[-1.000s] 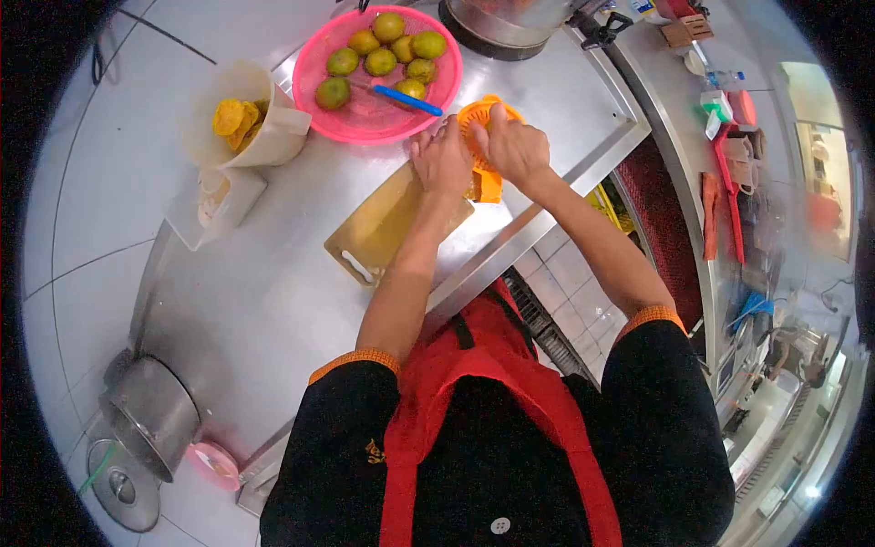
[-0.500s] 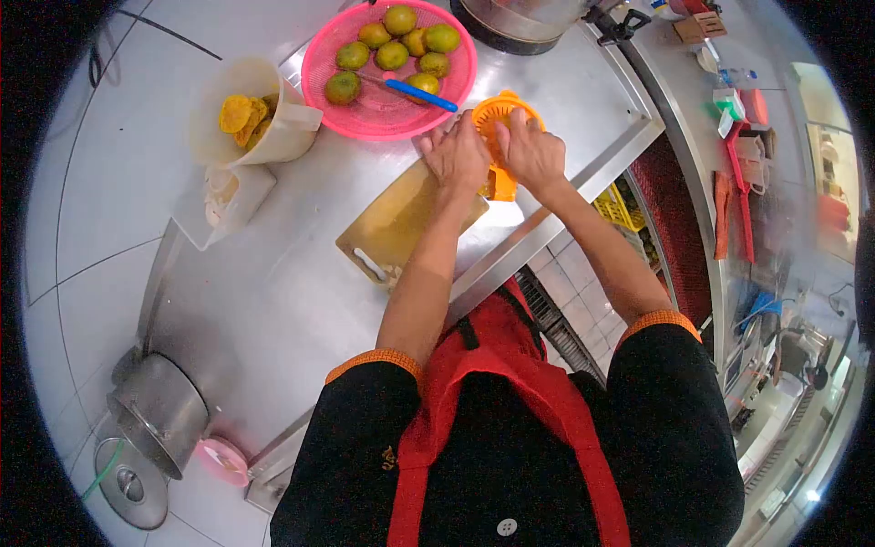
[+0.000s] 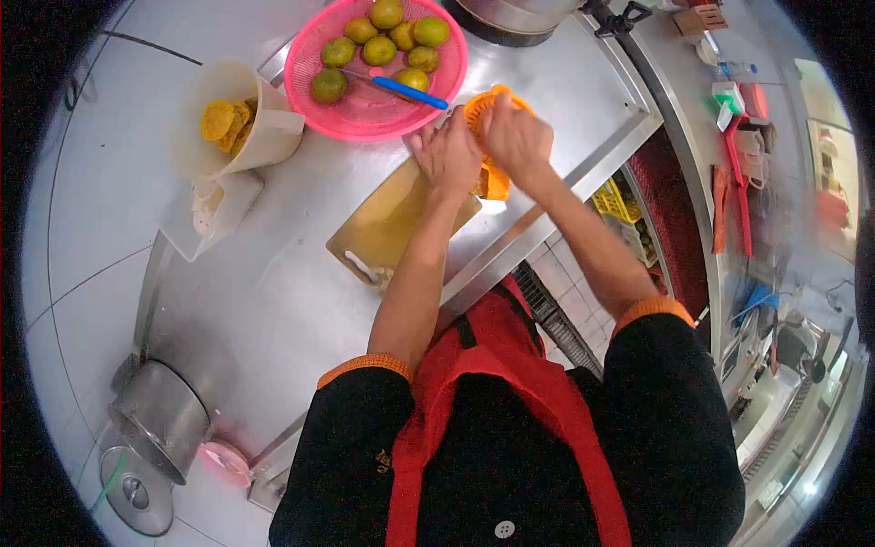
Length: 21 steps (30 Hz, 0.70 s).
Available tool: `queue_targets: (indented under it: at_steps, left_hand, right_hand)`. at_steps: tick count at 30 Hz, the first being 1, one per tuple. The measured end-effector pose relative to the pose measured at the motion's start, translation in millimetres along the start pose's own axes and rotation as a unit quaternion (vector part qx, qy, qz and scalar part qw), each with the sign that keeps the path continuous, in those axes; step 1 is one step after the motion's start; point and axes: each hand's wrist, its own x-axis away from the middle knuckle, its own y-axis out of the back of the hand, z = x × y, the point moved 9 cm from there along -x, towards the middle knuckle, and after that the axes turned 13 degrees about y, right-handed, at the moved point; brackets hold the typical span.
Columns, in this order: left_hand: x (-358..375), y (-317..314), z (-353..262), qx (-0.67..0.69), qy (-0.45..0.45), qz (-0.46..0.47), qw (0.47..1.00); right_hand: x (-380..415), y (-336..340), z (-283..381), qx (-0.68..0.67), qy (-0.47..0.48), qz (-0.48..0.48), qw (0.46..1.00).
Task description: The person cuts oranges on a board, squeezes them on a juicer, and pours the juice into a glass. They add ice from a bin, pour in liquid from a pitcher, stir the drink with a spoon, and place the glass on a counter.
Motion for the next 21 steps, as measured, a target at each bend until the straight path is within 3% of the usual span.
queue_targets:
  at_steps: [2, 4, 6, 9, 10, 12, 14, 17, 19, 21]
  left_hand:
    - [4, 5, -1, -0.027, -0.018, -0.031, 0.999]
    - [3, 10, -4, -0.023, -0.043, -0.077, 0.996]
    - [3, 10, -5, -0.029, -0.054, -0.064, 0.996]
    - [5, 9, -7, -0.038, -0.063, -0.045, 0.996]
    - [4, 7, -7, -0.041, -0.068, -0.04, 0.996]
    - [2, -1, -2, -0.054, -0.067, -0.031, 0.996]
    - [2, -6, -2, -0.057, -0.076, -0.027, 0.995]
    - [2, -7, 5, -0.057, 0.0, -0.006, 0.998]
    - [6, -11, 5, -0.048, -0.012, -0.02, 0.999]
    - [5, -9, 9, -0.056, -0.033, -0.05, 0.997]
  right_hand:
    - [33, -9, -4, 0.031, 0.031, -0.046, 0.998]
    - [50, -8, -10, -0.05, 0.099, -0.119, 0.987]
    - [45, -9, -15, -0.08, 0.098, -0.096, 0.987]
    - [19, -5, -23, -0.04, -0.047, -0.009, 0.998]
    - [3, -5, -26, -0.046, -0.053, -0.01, 0.998]
    - [-24, -24, -16, 0.044, 0.05, 0.152, 0.986]
    - [-38, -33, -13, 0.03, 0.074, 0.163, 0.983]
    - [-3, -16, -2, 0.095, 0.014, 0.069, 0.993]
    - [30, 1, -1, -0.079, -0.058, -0.014, 0.995]
    - [54, -21, -6, -0.086, -0.028, -0.029, 0.995]
